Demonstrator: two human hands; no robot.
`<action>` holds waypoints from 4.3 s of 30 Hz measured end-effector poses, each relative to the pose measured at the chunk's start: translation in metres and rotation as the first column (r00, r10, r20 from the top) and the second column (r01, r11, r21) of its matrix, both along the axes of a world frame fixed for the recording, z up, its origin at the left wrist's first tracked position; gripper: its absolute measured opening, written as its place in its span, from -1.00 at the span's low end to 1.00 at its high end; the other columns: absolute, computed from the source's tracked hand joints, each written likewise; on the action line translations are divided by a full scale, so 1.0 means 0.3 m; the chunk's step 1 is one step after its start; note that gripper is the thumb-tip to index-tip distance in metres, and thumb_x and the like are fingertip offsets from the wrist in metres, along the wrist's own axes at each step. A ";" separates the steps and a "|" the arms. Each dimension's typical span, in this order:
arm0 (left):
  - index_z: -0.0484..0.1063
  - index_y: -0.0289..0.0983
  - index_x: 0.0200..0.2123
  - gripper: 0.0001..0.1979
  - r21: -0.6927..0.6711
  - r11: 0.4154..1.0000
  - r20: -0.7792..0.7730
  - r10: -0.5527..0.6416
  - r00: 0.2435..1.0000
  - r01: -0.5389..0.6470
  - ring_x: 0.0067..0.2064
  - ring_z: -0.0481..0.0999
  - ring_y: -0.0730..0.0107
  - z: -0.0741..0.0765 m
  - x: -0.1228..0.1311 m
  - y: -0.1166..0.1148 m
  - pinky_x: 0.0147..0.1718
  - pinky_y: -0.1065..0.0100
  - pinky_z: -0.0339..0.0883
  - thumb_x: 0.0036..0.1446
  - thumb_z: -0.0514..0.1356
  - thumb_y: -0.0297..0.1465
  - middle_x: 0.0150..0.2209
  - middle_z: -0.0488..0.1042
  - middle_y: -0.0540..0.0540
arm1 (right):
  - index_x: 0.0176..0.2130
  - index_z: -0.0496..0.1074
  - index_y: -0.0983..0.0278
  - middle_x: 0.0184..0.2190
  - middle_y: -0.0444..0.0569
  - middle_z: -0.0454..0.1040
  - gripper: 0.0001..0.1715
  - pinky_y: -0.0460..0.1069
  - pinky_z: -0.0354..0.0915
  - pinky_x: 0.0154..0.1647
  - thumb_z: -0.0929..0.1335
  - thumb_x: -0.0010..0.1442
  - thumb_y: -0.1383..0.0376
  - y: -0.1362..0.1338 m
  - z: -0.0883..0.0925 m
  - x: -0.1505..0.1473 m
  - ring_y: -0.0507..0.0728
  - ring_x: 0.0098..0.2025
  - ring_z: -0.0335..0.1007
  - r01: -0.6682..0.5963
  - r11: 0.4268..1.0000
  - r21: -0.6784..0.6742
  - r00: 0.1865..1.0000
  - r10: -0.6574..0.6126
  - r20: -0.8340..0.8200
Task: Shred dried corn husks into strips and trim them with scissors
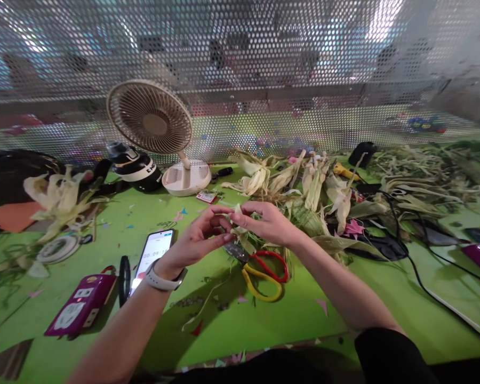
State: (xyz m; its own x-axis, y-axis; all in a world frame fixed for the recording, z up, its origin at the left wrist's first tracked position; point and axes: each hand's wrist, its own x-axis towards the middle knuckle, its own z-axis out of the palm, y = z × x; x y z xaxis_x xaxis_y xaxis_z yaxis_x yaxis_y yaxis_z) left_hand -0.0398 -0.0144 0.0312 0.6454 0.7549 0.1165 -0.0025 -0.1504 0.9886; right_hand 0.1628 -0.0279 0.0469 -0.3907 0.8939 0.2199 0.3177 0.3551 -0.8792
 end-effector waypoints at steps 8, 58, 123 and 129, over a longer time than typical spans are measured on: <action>0.28 -0.24 -0.06 -0.55 -0.201 0.977 0.117 0.097 0.988 -0.072 -0.44 0.35 0.60 -0.004 0.017 -0.005 -0.48 0.51 0.21 -0.02 0.34 -0.39 -0.42 0.37 0.05 | -0.49 0.31 0.28 -0.57 -0.18 0.14 -0.59 -0.11 0.03 -0.49 0.24 0.28 0.09 -0.005 -0.052 -0.030 -0.02 -0.49 0.06 0.227 0.960 0.161 0.973 -0.216 -0.082; 0.48 -0.31 -0.28 -0.73 -0.374 0.925 0.053 0.096 0.994 -0.069 -0.39 0.43 0.52 -0.010 0.060 -0.038 -0.33 0.40 0.33 -0.11 0.37 -0.40 -0.35 0.50 -0.04 | -0.04 0.41 0.29 -0.65 -0.28 0.10 -0.67 -0.13 0.00 -0.59 0.32 0.23 0.20 0.001 -0.080 -0.045 -0.05 -0.61 -0.01 0.280 0.934 0.224 0.960 -0.279 -0.033; 0.32 -0.25 -0.37 -0.76 -0.401 0.892 0.256 0.330 0.909 -0.211 -0.62 0.20 0.65 -0.019 0.062 -0.009 -0.66 0.55 0.02 0.02 0.30 -0.26 -0.63 0.28 0.13 | -0.44 0.27 0.27 -0.61 -0.21 0.18 -0.66 -0.12 0.06 -0.51 0.22 0.29 0.14 -0.005 -0.040 -0.021 -0.03 -0.54 0.08 0.230 0.951 0.208 0.957 -0.260 0.128; 0.32 -0.26 -0.33 -0.73 -0.319 0.913 0.206 0.329 0.921 -0.255 -0.70 0.02 0.69 -0.021 0.088 -0.028 -0.72 0.53 -0.12 0.03 0.28 -0.21 -0.70 0.15 0.20 | -0.37 0.33 0.28 -0.47 -0.13 0.33 -0.64 -0.09 0.16 -0.39 0.17 0.32 0.12 -0.006 -0.018 -0.005 0.02 -0.41 0.23 0.100 0.994 0.032 0.990 -0.103 0.092</action>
State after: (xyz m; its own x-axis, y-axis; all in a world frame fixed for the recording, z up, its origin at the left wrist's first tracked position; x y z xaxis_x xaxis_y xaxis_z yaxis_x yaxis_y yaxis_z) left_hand -0.0135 -0.0230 0.0250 0.3679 0.9299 0.0004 -0.2540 0.1000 0.9620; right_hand 0.1613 -0.0298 0.0415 -0.3180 0.9243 0.2111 0.4336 0.3398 -0.8346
